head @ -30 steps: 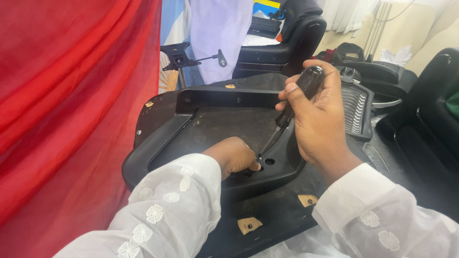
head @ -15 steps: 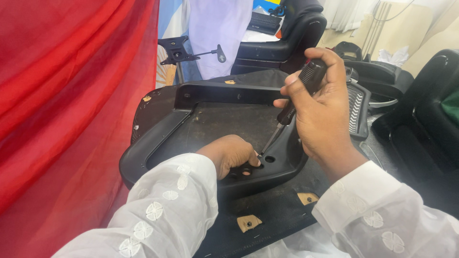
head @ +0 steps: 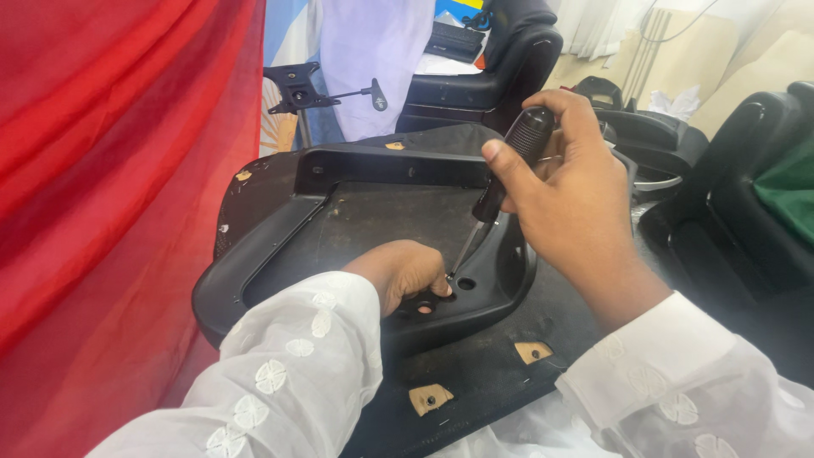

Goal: The person uses a screwdriver to tighten screws into a black plastic chair frame. The person holds the frame with one hand and turns the screwdriver with the other, working on multiple screw holes along the frame's edge.

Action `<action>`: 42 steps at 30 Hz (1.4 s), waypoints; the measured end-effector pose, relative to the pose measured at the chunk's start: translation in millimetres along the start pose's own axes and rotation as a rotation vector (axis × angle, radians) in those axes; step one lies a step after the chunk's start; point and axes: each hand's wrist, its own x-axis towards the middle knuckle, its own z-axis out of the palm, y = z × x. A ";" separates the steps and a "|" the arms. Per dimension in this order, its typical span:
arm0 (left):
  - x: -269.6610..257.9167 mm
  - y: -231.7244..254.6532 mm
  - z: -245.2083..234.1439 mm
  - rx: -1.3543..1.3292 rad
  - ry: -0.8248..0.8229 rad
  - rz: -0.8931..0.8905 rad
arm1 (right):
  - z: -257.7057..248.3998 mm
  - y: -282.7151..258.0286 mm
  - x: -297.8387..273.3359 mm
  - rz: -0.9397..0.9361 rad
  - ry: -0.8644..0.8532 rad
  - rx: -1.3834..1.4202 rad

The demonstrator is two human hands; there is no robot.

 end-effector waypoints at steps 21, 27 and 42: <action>-36.5 15.2 10.1 0.130 0.124 -0.028 | -9.8 10.6 7.8 0.006 -0.222 0.394; -39.4 18.8 9.4 0.133 0.115 -0.046 | -11.0 11.3 12.6 0.077 -0.240 0.400; -39.6 18.2 10.0 0.062 0.124 -0.058 | -10.3 11.6 -7.1 -0.003 0.011 -0.178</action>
